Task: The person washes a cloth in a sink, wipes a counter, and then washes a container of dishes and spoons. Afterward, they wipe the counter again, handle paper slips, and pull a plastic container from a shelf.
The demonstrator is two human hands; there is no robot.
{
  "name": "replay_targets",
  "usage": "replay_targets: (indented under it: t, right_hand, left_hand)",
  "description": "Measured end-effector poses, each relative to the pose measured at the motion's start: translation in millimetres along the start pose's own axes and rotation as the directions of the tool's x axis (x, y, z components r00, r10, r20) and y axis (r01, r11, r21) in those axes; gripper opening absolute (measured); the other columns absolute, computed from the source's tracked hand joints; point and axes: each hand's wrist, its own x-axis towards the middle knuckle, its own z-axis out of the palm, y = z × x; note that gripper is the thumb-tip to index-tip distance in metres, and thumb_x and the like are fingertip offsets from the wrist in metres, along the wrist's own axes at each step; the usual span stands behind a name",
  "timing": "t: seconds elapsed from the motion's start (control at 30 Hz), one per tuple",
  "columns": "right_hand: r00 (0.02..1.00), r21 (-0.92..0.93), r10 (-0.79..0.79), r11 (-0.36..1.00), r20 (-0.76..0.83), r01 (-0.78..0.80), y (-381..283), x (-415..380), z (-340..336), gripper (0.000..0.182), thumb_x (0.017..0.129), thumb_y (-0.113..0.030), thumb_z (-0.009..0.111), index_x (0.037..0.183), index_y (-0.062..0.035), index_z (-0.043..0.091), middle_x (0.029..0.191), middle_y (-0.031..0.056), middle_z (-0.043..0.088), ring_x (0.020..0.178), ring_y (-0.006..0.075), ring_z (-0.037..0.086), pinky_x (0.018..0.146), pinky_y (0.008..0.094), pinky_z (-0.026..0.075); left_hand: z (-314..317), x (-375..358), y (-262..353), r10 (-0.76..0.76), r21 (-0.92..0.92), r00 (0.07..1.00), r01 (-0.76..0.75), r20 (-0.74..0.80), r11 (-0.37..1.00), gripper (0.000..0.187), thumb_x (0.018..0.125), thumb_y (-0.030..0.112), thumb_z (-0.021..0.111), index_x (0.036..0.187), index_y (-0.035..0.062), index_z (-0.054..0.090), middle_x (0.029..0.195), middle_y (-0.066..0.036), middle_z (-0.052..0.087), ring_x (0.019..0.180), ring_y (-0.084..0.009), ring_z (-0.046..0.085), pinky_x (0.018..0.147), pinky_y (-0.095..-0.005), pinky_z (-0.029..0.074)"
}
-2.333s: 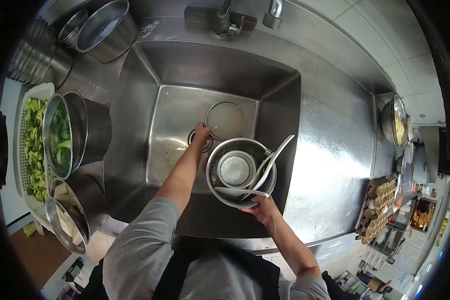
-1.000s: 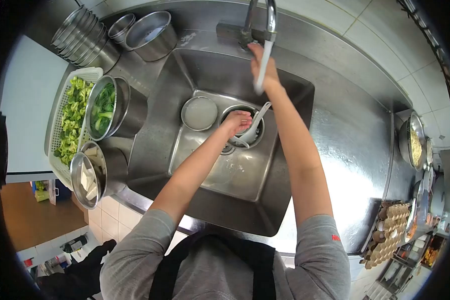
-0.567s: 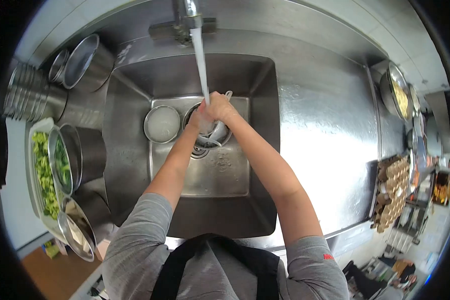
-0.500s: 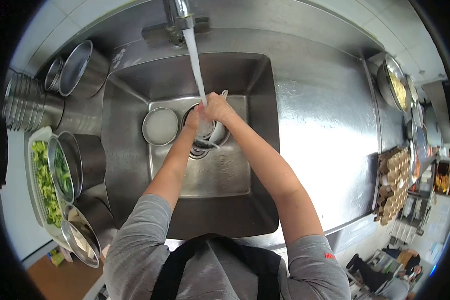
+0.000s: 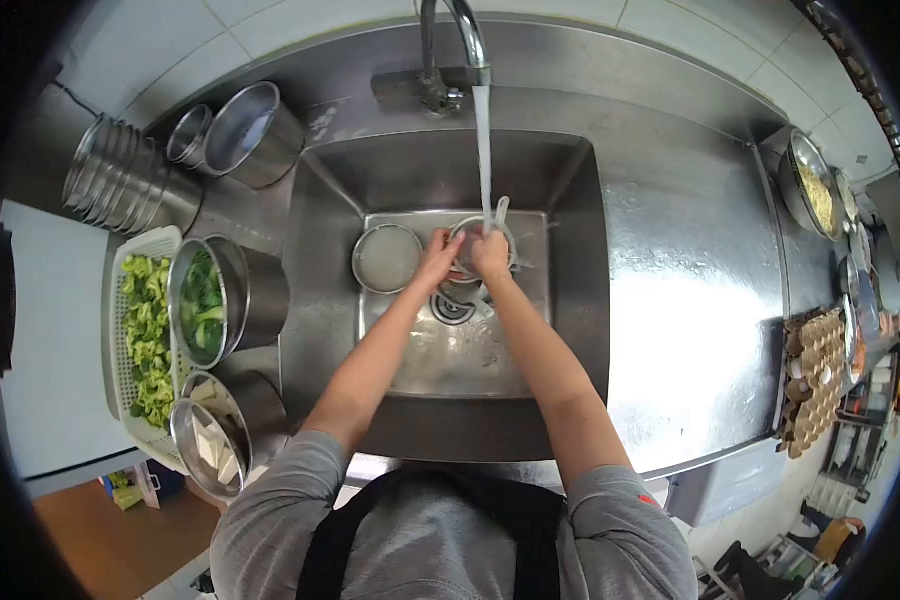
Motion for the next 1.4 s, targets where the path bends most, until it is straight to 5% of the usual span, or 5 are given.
replay_targets:
  t: [0.13, 0.27, 0.77, 0.9, 1.4]
  right_hand:
    - [0.641, -0.275, -0.423, 0.652, 0.641, 0.706, -42, -17, -33, 0.016, 0.070, -0.007, 0.050, 0.081, 0.0024, 0.058, 0.084, 0.0239, 0.058, 0.081, 0.0388, 0.055, 0.074, 0.0444, 0.044]
    - [0.805, -0.373, -0.563, 0.717, 0.187, 0.589, -51, -4, -58, 0.016, 0.069, 0.001, 0.048, 0.083, 0.0031, 0.057, 0.084, 0.0247, 0.055, 0.083, 0.0395, 0.054, 0.075, 0.0436, 0.043]
    - [0.664, -0.196, -0.592, 0.661, 0.456, 0.724, -77, -54, -94, 0.041, 0.075, -0.010, 0.050, 0.113, 0.0055, 0.045, 0.118, 0.0235, 0.044, 0.108, 0.0353, 0.045, 0.095, 0.0410, 0.033]
    - [0.386, -0.624, -0.697, -0.112, 0.604, 0.773, -57, -24, -119, 0.044, 0.074, -0.017, 0.053, 0.113, 0.0024, 0.047, 0.119, 0.0192, 0.046, 0.115, 0.0289, 0.040, 0.099, 0.0416, 0.028]
    - [0.649, -0.412, -0.712, 0.523, 0.270, 0.746, -57, -31, -87, 0.024, 0.068, -0.002, 0.055, 0.092, -0.0029, 0.053, 0.097, 0.0172, 0.052, 0.101, 0.0316, 0.047, 0.082, 0.0378, 0.043]
  left_hand:
    - [-13, -8, 25, 0.036, -0.255, 0.998, -0.024, 0.043, 0.967, 0.060, 0.081, 0.055, 0.044, 0.117, 0.0080, 0.040, 0.116, -0.010, 0.045, 0.107, -0.0277, 0.045, 0.059, -0.0422, 0.053]
    - [9, -19, 45, -0.040, -0.236, 0.991, 0.070, 0.130, 0.969, 0.065, 0.081, 0.058, 0.039, 0.126, 0.0114, 0.034, 0.124, -0.010, 0.039, 0.111, -0.0266, 0.042, 0.062, -0.0402, 0.053]
    - [18, 8, 89, 0.091, -0.104, 0.991, -0.080, 0.097, 0.991, 0.063, 0.084, 0.047, 0.046, 0.127, 0.0035, 0.034, 0.123, -0.014, 0.042, 0.111, -0.0246, 0.041, 0.084, -0.0374, 0.041]
    - [-7, 1, 93, 0.078, -0.128, 0.982, -0.056, 0.172, 0.990, 0.055, 0.085, 0.040, 0.048, 0.125, 0.0042, 0.035, 0.114, -0.014, 0.049, 0.102, -0.0210, 0.049, 0.056, -0.0292, 0.049]
    - [21, 17, 76, 0.043, 0.014, 0.984, -0.046, 0.172, 0.999, 0.043, 0.077, 0.034, 0.052, 0.111, 0.0076, 0.052, 0.100, -0.008, 0.056, 0.094, -0.0236, 0.053, 0.070, -0.0450, 0.046]
